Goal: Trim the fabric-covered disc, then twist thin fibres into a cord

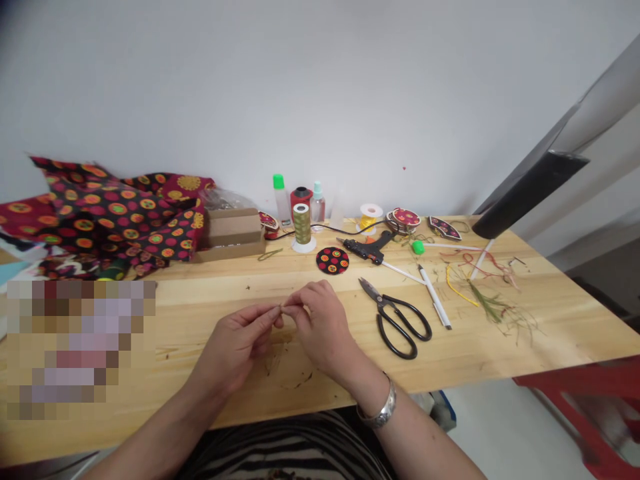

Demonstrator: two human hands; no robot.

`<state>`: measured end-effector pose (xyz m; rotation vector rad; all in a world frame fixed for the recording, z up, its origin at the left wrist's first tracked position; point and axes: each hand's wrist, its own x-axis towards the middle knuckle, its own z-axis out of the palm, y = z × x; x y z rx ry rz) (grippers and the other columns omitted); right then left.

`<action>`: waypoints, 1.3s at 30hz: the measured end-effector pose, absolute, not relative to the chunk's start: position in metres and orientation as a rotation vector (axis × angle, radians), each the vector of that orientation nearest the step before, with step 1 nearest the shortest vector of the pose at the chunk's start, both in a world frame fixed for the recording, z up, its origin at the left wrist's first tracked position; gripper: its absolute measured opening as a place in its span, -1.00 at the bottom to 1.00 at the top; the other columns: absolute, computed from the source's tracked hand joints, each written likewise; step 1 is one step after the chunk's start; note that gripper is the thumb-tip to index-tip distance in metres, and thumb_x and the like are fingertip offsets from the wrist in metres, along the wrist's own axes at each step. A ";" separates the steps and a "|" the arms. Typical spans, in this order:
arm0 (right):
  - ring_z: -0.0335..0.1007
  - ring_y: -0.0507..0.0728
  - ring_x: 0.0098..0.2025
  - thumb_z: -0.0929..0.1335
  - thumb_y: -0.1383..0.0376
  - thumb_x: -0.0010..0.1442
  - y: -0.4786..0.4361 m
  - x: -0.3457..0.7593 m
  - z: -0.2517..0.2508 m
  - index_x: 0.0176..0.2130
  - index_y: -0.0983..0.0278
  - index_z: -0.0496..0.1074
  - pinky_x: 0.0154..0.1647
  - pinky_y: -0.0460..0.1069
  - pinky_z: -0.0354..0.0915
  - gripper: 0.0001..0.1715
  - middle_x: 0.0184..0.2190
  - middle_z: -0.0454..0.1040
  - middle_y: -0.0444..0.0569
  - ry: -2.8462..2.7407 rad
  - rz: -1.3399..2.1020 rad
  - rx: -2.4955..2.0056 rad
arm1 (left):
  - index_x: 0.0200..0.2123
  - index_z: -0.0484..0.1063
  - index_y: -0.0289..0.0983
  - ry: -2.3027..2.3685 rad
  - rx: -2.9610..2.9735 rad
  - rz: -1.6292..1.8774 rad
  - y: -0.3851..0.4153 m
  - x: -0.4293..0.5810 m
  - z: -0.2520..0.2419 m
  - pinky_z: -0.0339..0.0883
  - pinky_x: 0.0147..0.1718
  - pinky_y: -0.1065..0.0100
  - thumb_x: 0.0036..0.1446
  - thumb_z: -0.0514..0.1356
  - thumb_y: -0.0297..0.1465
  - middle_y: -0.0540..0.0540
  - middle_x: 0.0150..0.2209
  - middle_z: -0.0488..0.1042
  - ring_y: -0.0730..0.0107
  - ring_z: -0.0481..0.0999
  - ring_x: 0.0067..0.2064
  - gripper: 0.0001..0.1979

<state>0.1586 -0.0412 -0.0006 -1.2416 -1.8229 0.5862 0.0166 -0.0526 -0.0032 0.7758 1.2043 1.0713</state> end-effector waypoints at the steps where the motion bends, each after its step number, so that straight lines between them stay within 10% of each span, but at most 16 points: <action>1: 0.24 0.08 -0.31 0.34 0.45 0.10 -0.041 0.159 0.000 -0.48 0.26 0.38 -0.26 -0.03 0.21 -0.84 -0.48 0.38 -0.11 -1.836 0.577 -1.238 | -0.52 0.53 -0.32 1.213 0.791 1.067 -0.053 0.016 -0.003 -0.17 -0.71 0.49 -0.18 0.33 -0.28 0.09 -0.61 0.35 0.68 0.00 -0.69 -0.80; 39: 0.27 0.04 -0.38 0.37 0.40 0.02 -0.030 0.161 -0.006 -0.53 0.31 0.43 -0.34 -0.07 0.18 -0.89 -0.52 0.38 -0.12 -1.612 0.999 -1.229 | -0.47 0.58 -0.32 1.257 0.938 0.990 -0.054 0.014 -0.008 -0.10 -0.68 0.50 -0.12 0.29 -0.29 0.02 -0.58 0.39 0.67 0.06 -0.66 -0.80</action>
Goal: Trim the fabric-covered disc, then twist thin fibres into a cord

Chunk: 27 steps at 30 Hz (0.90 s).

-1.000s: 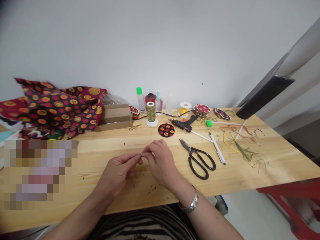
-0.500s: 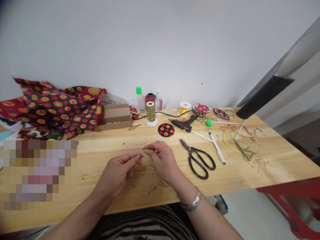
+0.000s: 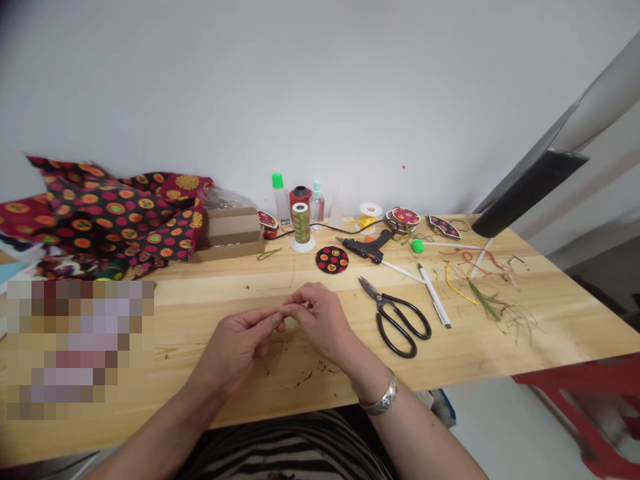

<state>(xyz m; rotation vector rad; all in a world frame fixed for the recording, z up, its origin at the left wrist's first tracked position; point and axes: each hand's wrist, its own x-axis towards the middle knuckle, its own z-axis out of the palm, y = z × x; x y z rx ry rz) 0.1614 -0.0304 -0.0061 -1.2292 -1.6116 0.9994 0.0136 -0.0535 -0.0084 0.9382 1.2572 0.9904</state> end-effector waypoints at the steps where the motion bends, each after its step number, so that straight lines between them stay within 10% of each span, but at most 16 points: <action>1: 0.27 0.04 -0.37 0.36 0.40 0.03 -0.031 0.161 -0.007 -0.53 0.30 0.42 -0.33 -0.07 0.18 -0.88 -0.52 0.38 -0.12 -1.631 0.974 -1.235 | -0.46 0.59 -0.32 1.256 0.942 0.990 -0.053 0.014 -0.008 -0.09 -0.68 0.50 -0.11 0.29 -0.29 0.02 -0.57 0.39 0.66 0.06 -0.66 -0.80; 27: 0.30 0.03 -0.40 0.33 0.36 0.08 -0.030 0.162 0.002 -0.50 0.30 0.40 -0.35 -0.08 0.20 -0.86 -0.52 0.42 -0.12 -1.598 0.958 -1.285 | -0.42 0.57 -0.34 1.002 0.620 1.095 -0.055 0.021 -0.008 -0.11 -0.68 0.56 -0.11 0.33 -0.31 0.07 -0.60 0.24 0.69 0.01 -0.62 -0.79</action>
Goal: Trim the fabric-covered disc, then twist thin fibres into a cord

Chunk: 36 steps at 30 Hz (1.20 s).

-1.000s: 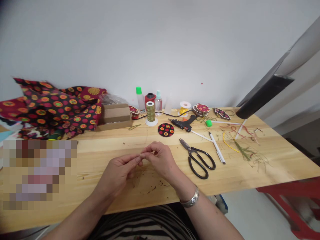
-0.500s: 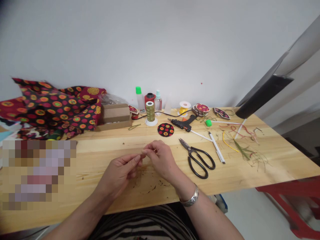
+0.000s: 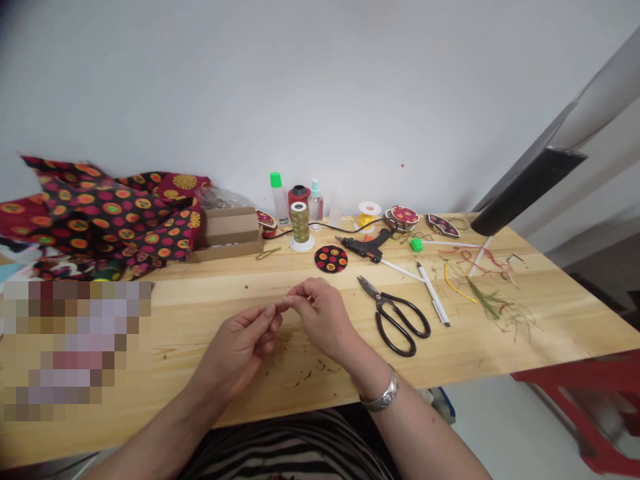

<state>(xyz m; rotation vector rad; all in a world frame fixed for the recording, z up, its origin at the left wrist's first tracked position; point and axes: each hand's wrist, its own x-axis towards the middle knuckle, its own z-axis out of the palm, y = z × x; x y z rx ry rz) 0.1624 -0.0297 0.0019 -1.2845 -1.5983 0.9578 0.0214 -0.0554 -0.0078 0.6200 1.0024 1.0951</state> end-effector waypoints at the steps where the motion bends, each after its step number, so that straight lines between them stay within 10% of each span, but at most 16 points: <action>1: 0.31 0.03 -0.40 0.33 0.36 0.08 -0.030 0.162 0.002 -0.50 0.30 0.40 -0.35 -0.08 0.19 -0.86 -0.52 0.42 -0.12 -1.601 0.954 -1.284 | -0.43 0.57 -0.35 0.993 0.609 1.094 -0.055 0.021 -0.007 -0.11 -0.68 0.56 -0.11 0.32 -0.31 0.08 -0.60 0.22 0.69 0.01 -0.62 -0.79; 24: 0.33 0.05 -0.29 0.29 0.32 0.14 -0.025 0.161 0.006 -0.36 0.29 0.45 -0.24 -0.05 0.24 -0.85 -0.38 0.46 -0.07 -1.626 0.953 -1.202 | -0.48 0.57 -0.29 1.138 0.850 1.138 -0.053 0.014 -0.004 0.15 -0.51 0.49 -0.12 0.33 -0.34 0.04 -0.60 0.35 0.54 0.24 -0.51 -0.87; 32: 0.27 0.02 -0.18 0.18 0.62 -0.03 -0.026 0.160 0.010 0.21 0.13 0.06 -0.07 -0.02 0.25 -0.15 0.07 0.30 -0.05 -2.044 1.052 -0.987 | -0.42 0.60 -0.15 1.229 1.306 1.357 -0.052 0.001 0.001 0.12 0.01 0.32 0.00 0.25 -0.35 -0.09 -0.06 0.36 0.25 0.29 0.04 -0.90; 36: 0.16 0.08 0.06 0.21 0.62 -0.03 -0.017 0.154 0.016 0.17 0.12 0.12 0.10 0.05 0.13 -0.18 0.10 0.26 -0.06 -2.149 0.940 -0.934 | -0.42 0.59 -0.12 1.205 1.349 1.452 -0.052 -0.003 0.003 0.09 0.03 0.30 0.01 0.25 -0.36 -0.07 -0.05 0.32 0.26 0.28 0.03 -0.91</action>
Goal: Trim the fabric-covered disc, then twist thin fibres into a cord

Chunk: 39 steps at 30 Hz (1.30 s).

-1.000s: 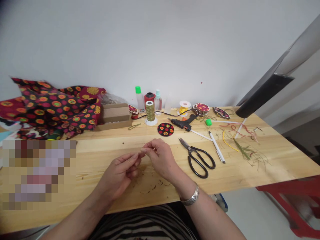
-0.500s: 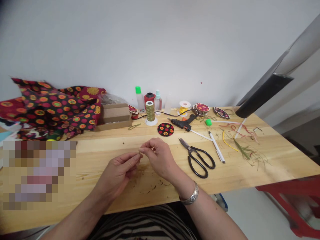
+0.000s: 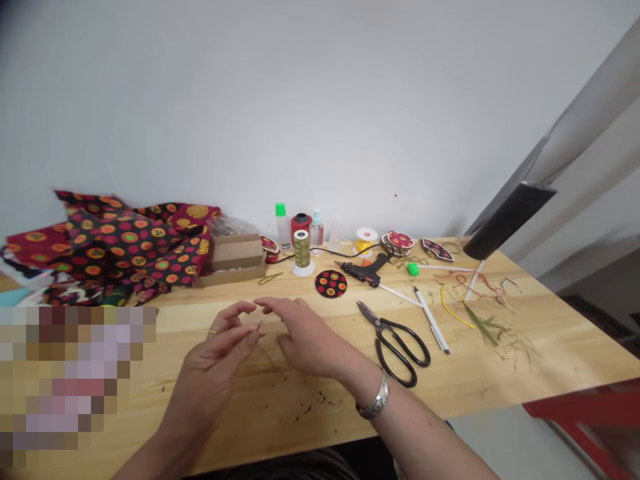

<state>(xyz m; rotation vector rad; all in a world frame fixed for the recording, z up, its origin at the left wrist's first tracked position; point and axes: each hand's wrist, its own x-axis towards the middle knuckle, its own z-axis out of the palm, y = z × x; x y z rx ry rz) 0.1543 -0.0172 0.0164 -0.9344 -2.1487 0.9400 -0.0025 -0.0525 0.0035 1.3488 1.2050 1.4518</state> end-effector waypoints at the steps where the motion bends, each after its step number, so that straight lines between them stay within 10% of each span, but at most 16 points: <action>1: 0.15 0.10 0.07 0.24 0.60 -0.01 -0.013 0.153 0.017 0.13 0.13 0.18 0.10 0.06 0.12 -0.24 0.06 0.28 -0.05 -2.165 0.900 -0.944 | -0.42 0.59 -0.12 1.179 1.345 1.470 -0.053 -0.003 0.004 0.09 0.03 0.31 0.01 0.25 -0.37 -0.07 -0.05 0.31 0.26 0.28 0.03 -0.91; 9: 0.24 0.07 -0.15 0.35 0.38 0.11 0.027 0.133 0.013 -0.34 0.26 0.52 -0.08 0.00 0.20 -0.88 -0.22 0.27 -0.02 -2.166 0.655 -1.030 | -0.43 0.57 -0.12 1.022 1.271 1.439 -0.059 -0.005 0.006 0.23 -0.08 0.37 0.02 0.25 -0.42 -0.06 -0.19 0.44 0.30 0.36 -0.07 -0.90; 24: 0.27 -0.01 -0.54 0.30 0.35 0.11 0.106 0.129 0.070 -0.52 0.35 0.45 -0.47 -0.11 0.18 -0.78 -0.60 0.40 -0.13 -1.900 0.820 -1.149 | -0.43 0.59 -0.26 0.879 0.809 1.636 -0.019 0.005 0.029 0.21 -0.43 0.47 -0.12 0.34 -0.34 -0.02 -0.51 0.45 0.54 0.27 -0.47 -0.86; 39: 0.41 -0.02 -0.47 0.29 0.30 0.13 0.109 0.166 0.132 -0.37 0.40 0.42 -0.51 -0.13 0.31 -0.81 -0.41 0.45 0.00 -1.423 0.913 -1.096 | -0.46 0.59 -0.28 0.849 0.649 1.549 -0.037 -0.003 0.026 0.30 -0.41 0.56 -0.17 0.38 -0.36 -0.05 -0.43 0.53 0.58 0.35 -0.44 -0.85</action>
